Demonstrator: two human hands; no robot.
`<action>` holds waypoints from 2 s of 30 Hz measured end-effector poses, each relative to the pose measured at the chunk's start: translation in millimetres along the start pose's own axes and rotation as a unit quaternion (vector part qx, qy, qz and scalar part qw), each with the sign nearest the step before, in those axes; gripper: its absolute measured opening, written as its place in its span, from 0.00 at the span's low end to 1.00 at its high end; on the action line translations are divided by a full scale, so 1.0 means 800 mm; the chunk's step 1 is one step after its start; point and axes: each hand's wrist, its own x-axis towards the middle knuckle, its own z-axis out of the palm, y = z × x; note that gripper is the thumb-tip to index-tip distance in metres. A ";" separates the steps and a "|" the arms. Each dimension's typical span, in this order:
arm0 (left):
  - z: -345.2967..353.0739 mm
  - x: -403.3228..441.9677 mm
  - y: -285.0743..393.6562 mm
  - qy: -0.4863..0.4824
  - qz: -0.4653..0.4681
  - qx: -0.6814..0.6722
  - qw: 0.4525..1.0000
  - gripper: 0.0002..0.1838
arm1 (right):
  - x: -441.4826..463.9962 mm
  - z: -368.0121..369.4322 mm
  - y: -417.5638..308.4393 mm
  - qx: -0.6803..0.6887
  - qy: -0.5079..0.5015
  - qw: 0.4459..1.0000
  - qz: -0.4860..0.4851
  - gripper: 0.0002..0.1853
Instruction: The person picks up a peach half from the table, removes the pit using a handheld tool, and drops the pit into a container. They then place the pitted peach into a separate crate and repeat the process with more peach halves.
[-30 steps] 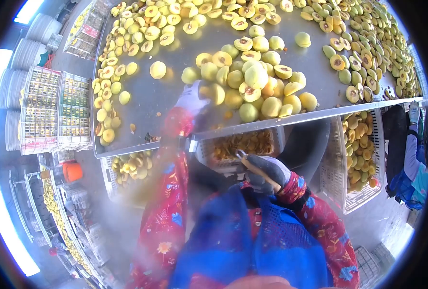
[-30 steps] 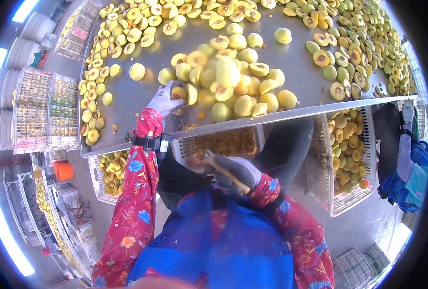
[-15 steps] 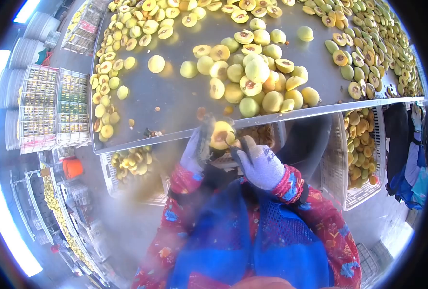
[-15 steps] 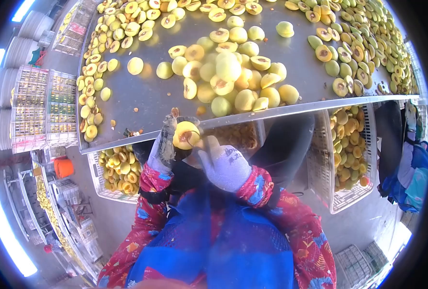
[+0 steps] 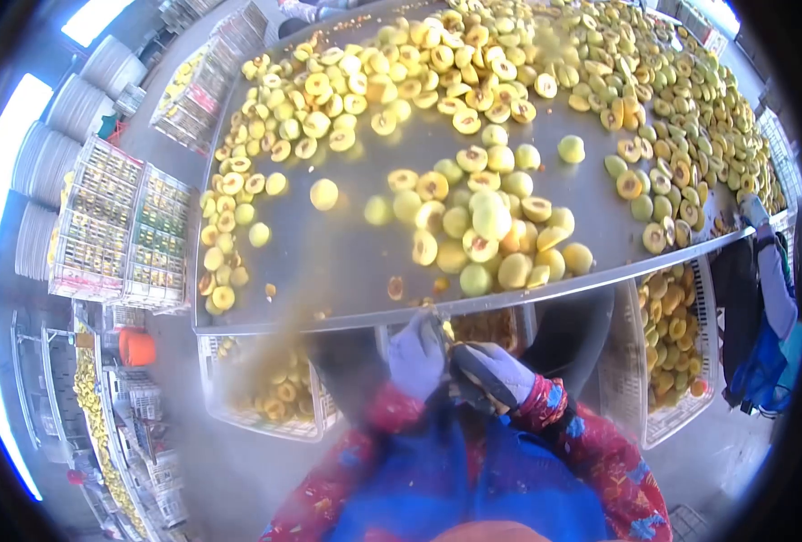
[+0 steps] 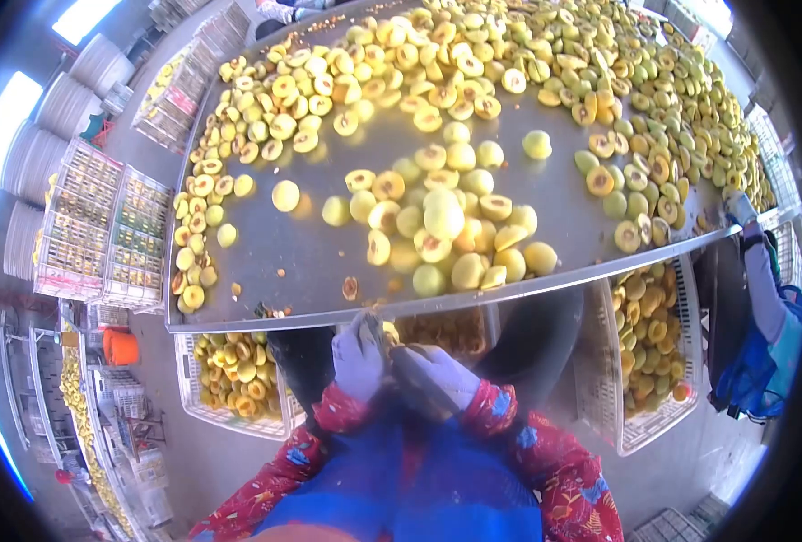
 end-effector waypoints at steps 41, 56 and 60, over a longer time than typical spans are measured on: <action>-0.061 0.275 -0.056 -0.074 0.041 0.309 0.947 0.33 | -0.024 -0.050 0.077 0.299 -0.036 0.940 0.162 0.16; -0.052 0.055 -0.052 -0.169 -0.152 -0.403 0.887 0.29 | 0.015 0.010 -0.001 -0.297 0.125 0.925 -0.202 0.11; -0.062 0.031 0.016 -0.158 -0.188 -0.411 0.878 0.24 | 0.015 0.008 0.012 -0.356 0.128 0.913 -0.151 0.10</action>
